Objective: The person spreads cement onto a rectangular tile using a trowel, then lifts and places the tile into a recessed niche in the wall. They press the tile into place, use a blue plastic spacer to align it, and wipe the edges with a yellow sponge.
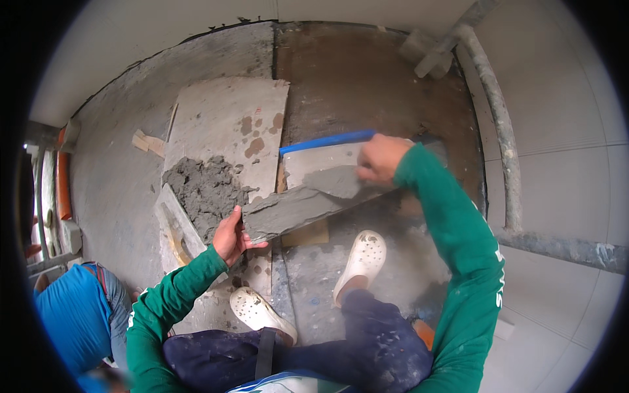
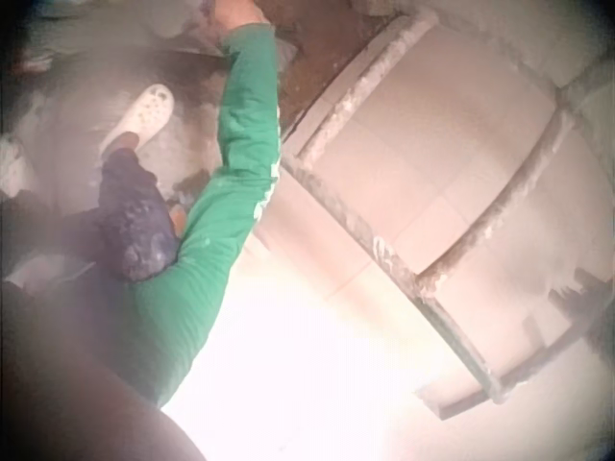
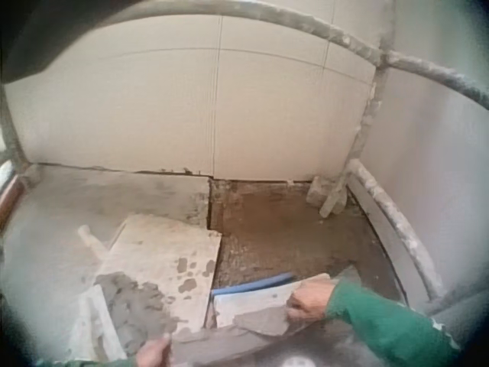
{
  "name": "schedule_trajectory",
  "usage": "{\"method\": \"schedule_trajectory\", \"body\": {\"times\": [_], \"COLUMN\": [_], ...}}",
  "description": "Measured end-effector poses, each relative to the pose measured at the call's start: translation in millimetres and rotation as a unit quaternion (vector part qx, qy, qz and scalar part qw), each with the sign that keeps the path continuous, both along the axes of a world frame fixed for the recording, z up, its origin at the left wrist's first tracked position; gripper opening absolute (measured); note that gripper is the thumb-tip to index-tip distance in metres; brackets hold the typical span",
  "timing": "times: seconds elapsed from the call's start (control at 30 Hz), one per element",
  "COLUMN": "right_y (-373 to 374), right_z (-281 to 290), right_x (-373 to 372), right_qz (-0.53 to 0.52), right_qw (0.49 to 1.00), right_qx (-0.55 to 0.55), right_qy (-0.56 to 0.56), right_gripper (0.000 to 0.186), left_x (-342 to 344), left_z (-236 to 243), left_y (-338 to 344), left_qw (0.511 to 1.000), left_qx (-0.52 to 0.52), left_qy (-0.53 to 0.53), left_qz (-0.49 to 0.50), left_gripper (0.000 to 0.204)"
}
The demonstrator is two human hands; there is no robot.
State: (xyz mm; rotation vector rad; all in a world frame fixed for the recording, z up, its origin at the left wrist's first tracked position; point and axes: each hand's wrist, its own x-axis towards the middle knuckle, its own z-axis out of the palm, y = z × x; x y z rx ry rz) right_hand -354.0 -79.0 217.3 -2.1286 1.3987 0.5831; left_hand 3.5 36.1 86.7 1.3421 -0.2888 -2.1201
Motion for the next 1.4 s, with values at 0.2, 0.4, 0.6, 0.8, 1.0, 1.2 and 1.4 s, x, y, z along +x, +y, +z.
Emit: {"method": "schedule_trajectory", "body": {"times": [0.2, 0.4, 0.6, 0.8, 1.0, 1.2, 1.4], "right_y": [75, 185, 235, 191, 203, 247, 308], "right_z": [-20, -62, -165, -211, -232, -236, -222], "right_x": [-15, -24, -33, -11, -28, -36, -31], "right_qz": [-0.111, -0.287, -0.392, -0.419, -0.418, -0.421, -0.481], "right_qw": [0.944, 0.838, 0.732, 0.700, 0.733, 0.728, 0.722], "right_qx": [-0.232, -0.396, -0.533, -0.545, -0.506, -0.517, -0.467], "right_qy": [-0.209, -0.240, -0.165, -0.195, -0.180, -0.158, -0.171], "right_gripper": [0.022, 0.018, 0.023, 0.025, 0.033, 0.028, 0.025], "left_x": [-2, 21, 5, 5, -5, -4, 10], "left_z": [-2, -24, 1, 11, 29, 26, 0], "left_y": [-6, -14, -35, -34, -31, -32, -39], "left_qw": [1.000, 0.999, 0.997, 0.999, 1.000, 0.999, 0.994], "left_qx": [0.017, -0.034, -0.036, -0.003, 0.020, 0.037, 0.081], "left_qy": [0.008, -0.021, -0.045, -0.022, -0.017, -0.002, 0.069], "left_qz": [0.003, -0.029, -0.049, -0.032, -0.008, -0.003, -0.008], "left_gripper": [0.048, 0.057, 0.056, 0.055, 0.053, 0.052, 0.055]}}
